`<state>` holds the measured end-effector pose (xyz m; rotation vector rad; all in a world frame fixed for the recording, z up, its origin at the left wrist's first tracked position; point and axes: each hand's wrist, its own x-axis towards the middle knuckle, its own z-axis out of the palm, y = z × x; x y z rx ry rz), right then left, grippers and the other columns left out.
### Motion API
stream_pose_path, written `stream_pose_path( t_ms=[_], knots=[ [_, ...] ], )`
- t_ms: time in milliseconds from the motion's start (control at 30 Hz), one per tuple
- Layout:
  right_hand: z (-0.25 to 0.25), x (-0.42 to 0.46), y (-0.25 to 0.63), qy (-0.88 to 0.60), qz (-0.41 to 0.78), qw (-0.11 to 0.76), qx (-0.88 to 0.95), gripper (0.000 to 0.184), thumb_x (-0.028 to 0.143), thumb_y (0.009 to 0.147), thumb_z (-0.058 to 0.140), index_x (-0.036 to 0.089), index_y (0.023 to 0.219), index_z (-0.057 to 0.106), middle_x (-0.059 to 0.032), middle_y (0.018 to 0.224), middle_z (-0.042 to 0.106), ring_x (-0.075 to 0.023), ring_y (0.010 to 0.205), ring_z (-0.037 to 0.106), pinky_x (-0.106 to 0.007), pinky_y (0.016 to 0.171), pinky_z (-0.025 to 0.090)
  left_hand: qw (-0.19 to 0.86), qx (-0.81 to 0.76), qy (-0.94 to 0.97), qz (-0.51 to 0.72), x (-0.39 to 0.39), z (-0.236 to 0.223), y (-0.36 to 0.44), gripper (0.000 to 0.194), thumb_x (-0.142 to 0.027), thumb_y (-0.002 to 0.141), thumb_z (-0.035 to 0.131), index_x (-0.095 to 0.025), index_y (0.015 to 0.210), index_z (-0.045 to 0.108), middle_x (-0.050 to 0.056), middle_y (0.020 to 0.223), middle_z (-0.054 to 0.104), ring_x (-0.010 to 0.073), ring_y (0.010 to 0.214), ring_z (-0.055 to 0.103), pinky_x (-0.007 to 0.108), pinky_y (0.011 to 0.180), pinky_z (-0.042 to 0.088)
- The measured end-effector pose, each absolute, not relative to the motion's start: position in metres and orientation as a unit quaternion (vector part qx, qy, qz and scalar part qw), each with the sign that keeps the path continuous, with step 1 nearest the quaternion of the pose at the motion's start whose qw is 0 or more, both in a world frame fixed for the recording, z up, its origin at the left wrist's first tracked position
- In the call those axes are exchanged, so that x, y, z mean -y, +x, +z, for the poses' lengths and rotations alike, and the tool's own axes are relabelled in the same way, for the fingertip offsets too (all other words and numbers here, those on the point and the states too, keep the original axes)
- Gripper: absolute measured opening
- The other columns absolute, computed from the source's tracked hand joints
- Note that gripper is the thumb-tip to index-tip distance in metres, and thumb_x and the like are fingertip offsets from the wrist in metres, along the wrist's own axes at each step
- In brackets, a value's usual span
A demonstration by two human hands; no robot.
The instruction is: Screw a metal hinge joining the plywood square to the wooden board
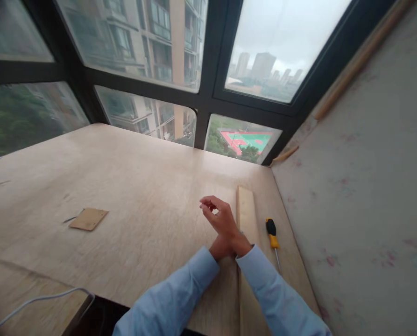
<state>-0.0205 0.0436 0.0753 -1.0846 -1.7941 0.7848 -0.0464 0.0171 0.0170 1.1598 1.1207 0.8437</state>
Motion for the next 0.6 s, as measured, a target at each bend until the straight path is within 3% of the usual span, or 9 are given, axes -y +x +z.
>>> stream_pose_path(
  t_ms=[100, 167, 267, 600],
  knots=[
    [0.071, -0.03, 0.029, -0.482, 0.333, 0.463, 0.665, 0.018, 0.032, 0.084, 0.061, 0.019, 0.095, 0.066, -0.0055, 0.087, 0.07, -0.0181, 0.081, 0.067, -0.031, 0.075, 0.054, 0.633, -0.461, 0.536, 0.316, -0.012, 0.004, -0.035, 0.012, -0.014, 0.085, 0.057, -0.011, 0.092, 0.067, 0.006, 0.083, 0.065, 0.0212, 0.083, 0.063, 0.027, 0.071, 0.053],
    [0.063, -0.022, 0.058, -0.513, 0.33, 0.48, 0.63, 0.02, 0.035, 0.084, 0.062, 0.019, 0.094, 0.067, -0.0058, 0.087, 0.07, -0.0185, 0.08, 0.067, -0.032, 0.075, 0.054, 0.653, -0.474, 0.516, 0.286, -0.013, -0.002, -0.036, 0.015, -0.01, 0.082, 0.056, -0.011, 0.094, 0.063, 0.004, 0.074, 0.063, 0.0166, 0.069, 0.061, 0.023, 0.058, 0.051],
    [0.047, -0.009, 0.092, -0.55, 0.322, 0.501, 0.586, 0.021, 0.037, 0.082, 0.064, 0.019, 0.092, 0.067, -0.006, 0.087, 0.07, -0.0187, 0.078, 0.067, -0.031, 0.073, 0.053, 0.684, -0.484, 0.469, 0.28, -0.014, -0.003, -0.038, 0.02, -0.012, 0.08, 0.057, -0.012, 0.1, 0.061, 0.004, 0.078, 0.064, 0.0137, 0.065, 0.06, 0.021, 0.051, 0.048],
    [0.011, 0.015, 0.118, -0.557, 0.331, 0.496, 0.578, 0.018, 0.035, 0.081, 0.066, 0.02, 0.089, 0.072, -0.0063, 0.09, 0.073, -0.0201, 0.084, 0.068, -0.033, 0.077, 0.055, 0.738, -0.464, 0.395, 0.29, -0.014, 0.002, -0.039, 0.022, -0.021, 0.08, 0.06, -0.012, 0.1, 0.058, 0.007, 0.082, 0.065, 0.0121, 0.058, 0.061, 0.023, 0.051, 0.05]
  ],
)
